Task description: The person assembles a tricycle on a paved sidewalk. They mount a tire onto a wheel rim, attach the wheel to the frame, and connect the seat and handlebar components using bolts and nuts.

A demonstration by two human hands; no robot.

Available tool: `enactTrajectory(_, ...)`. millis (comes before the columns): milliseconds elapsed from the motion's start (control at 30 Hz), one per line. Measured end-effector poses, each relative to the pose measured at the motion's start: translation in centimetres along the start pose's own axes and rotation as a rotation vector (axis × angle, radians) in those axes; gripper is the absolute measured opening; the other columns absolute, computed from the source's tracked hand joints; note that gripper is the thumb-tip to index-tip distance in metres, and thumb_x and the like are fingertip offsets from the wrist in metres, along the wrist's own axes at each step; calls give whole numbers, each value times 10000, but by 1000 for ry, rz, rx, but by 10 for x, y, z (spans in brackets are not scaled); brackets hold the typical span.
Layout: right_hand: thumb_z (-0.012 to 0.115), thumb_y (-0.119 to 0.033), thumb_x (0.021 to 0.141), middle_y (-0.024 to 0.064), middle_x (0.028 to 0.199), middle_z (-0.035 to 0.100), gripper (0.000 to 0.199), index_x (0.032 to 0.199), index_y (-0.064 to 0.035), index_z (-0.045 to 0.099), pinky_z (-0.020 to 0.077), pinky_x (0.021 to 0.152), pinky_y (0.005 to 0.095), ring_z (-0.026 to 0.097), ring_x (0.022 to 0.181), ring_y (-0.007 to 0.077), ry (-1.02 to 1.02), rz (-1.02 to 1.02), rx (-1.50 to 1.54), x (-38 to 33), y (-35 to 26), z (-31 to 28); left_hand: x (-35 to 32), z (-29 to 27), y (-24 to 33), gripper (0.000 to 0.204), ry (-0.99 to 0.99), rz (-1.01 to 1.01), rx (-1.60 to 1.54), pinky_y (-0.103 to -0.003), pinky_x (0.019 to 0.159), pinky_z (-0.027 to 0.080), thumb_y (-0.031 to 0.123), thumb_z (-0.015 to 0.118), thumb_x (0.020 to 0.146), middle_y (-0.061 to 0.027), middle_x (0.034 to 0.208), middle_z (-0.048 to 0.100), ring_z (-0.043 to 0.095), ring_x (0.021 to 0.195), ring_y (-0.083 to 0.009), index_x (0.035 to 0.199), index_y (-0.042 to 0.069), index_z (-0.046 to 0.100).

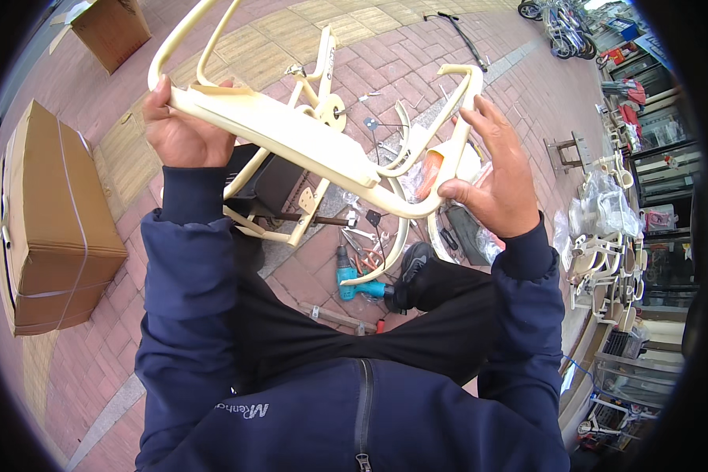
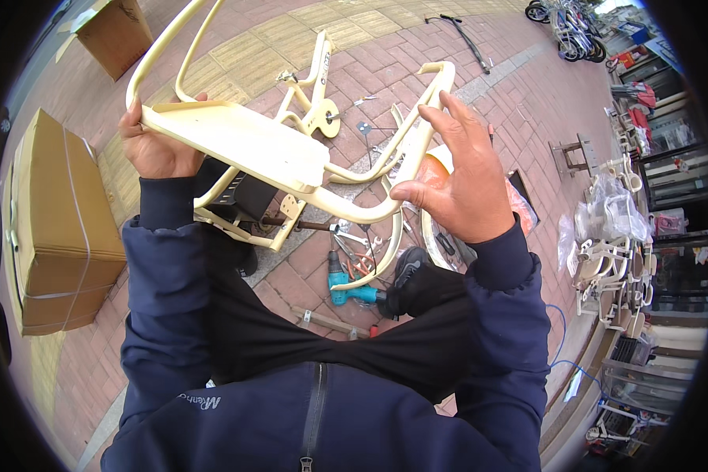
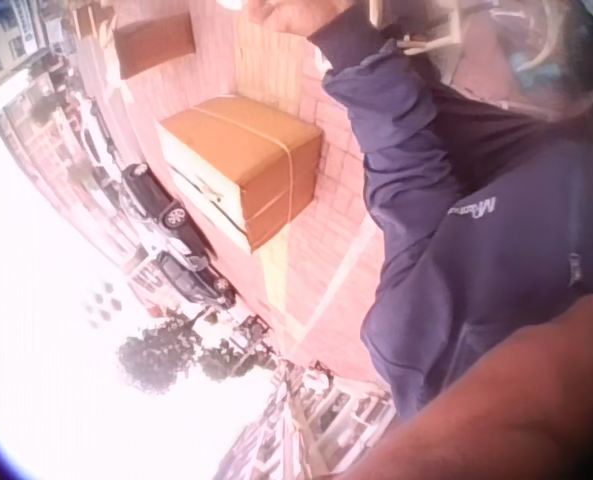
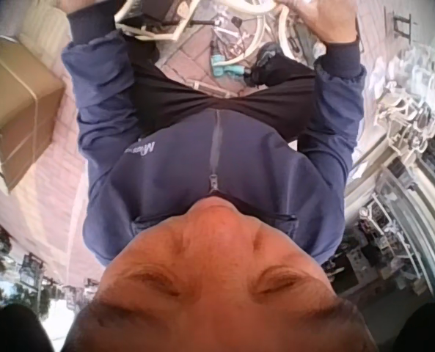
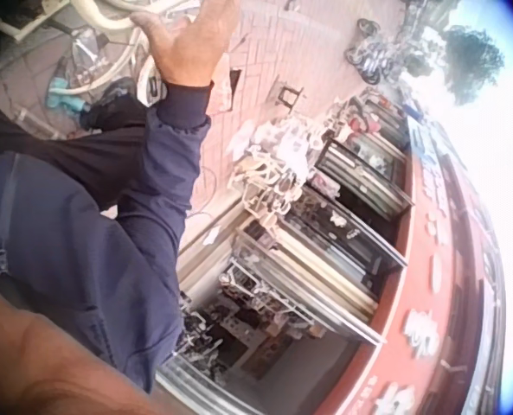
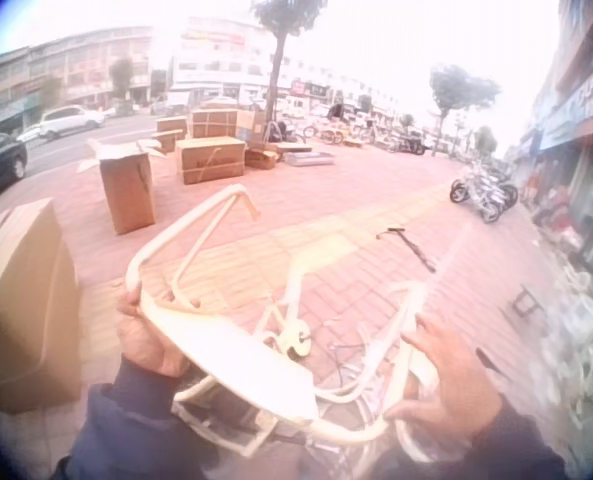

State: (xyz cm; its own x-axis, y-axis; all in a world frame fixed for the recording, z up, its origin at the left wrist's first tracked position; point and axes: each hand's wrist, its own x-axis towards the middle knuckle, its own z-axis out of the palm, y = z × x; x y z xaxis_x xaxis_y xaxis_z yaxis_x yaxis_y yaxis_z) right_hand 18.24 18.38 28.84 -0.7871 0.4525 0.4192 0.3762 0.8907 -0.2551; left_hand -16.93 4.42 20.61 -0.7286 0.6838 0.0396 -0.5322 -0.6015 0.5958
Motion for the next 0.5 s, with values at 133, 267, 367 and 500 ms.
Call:
enactTrajectory(133,731,-634,712,280,1456,397,890,1364,-72,503,357,1080,472,403,1340,443,114,-57,107,4,27,10,3,4,-2,652,-83,-12,44,-559,952,474,505,511,871,-301,1207,508,595,1056,-433,1311,41,384)
enactTrajectory(267,566,-726,808,265,1441,418,1041,1460,41,303,425,1042,439,459,1320,370,100,271,625,4,33,18,7,17,-4,681,49,-54,69,-595,911,479,536,499,861,-297,1210,489,591,1023,-448,1331,63,360)
enactTrajectory(367,539,-626,896,228,1265,572,903,1432,66,320,511,929,352,609,1127,277,-28,293,1039,11,31,19,11,28,-4,756,34,-107,116,-636,980,399,563,483,859,-287,1270,416,517,1127,-454,1373,35,314)
enactTrajectory(500,472,-437,1007,195,1134,635,646,1383,73,348,561,805,292,673,906,193,-80,373,1185,26,28,27,11,34,-11,804,29,-168,125,-686,1048,289,550,481,859,-261,1370,352,394,1273,-455,1422,20,262)
